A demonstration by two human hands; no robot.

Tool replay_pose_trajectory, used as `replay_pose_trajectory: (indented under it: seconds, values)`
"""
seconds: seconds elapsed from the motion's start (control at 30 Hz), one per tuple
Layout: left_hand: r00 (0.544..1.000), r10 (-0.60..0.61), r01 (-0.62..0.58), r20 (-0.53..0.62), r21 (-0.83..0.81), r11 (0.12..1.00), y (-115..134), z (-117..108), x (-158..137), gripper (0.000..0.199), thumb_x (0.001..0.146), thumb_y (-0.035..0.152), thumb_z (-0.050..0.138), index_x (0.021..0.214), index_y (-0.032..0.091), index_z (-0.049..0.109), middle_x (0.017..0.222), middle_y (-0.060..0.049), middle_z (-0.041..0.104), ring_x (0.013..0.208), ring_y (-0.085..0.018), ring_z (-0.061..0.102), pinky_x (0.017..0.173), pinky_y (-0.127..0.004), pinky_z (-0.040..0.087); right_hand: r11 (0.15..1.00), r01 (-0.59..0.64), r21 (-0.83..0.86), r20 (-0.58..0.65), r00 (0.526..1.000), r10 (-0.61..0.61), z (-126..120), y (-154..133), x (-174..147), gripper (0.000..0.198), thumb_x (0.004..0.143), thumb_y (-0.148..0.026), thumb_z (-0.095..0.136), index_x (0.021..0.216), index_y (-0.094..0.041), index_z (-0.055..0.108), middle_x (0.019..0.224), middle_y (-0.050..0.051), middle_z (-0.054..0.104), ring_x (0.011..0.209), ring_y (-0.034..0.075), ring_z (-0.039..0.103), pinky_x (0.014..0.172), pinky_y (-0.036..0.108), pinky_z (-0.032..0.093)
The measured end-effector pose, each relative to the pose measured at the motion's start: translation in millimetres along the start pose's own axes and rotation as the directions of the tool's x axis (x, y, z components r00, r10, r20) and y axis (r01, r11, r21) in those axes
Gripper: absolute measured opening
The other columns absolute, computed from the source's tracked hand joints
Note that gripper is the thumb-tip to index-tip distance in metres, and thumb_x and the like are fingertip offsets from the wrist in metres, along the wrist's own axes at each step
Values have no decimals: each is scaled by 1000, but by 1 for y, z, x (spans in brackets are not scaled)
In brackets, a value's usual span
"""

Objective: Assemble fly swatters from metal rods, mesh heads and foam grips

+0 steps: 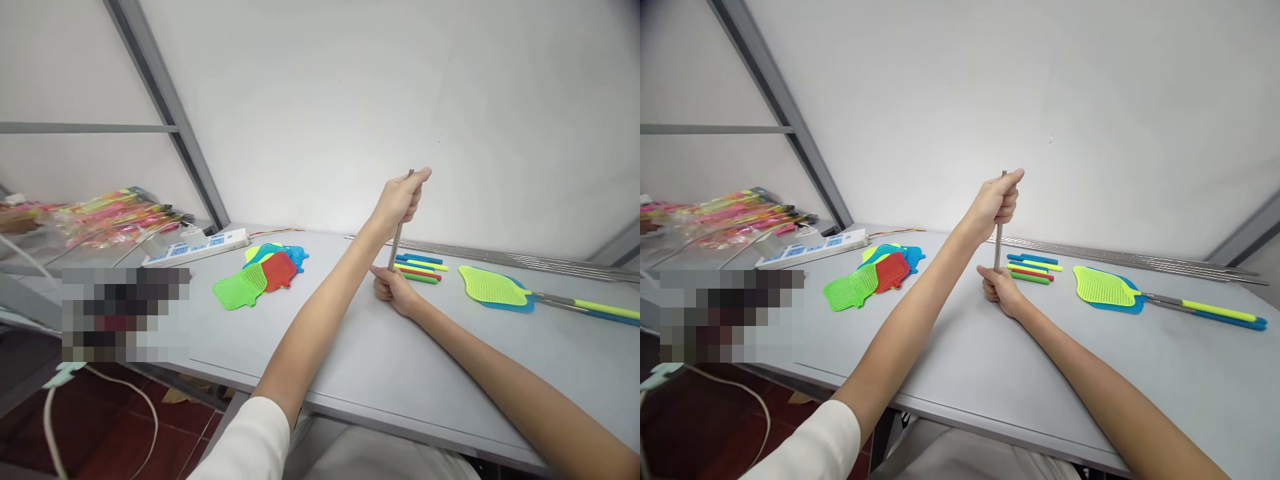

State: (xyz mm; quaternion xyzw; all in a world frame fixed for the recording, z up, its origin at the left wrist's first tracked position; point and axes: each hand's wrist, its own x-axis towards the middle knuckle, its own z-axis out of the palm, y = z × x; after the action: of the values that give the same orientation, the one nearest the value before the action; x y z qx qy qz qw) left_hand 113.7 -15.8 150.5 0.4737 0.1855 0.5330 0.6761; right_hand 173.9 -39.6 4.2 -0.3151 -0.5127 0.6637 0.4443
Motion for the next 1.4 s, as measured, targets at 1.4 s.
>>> replay_pose_trajectory:
  seconds: [1.4]
  values:
    - [990, -136, 138, 44, -49, 989, -8, -27, 12, 36, 67, 22, 56, 51, 18, 23, 39, 11, 16, 25, 0, 17, 26, -13, 8, 999, -24, 25, -1, 1000, 24, 0, 2, 4, 47, 68, -44, 52, 49, -20, 17, 39, -10, 14, 31, 2, 10, 31, 18, 5]
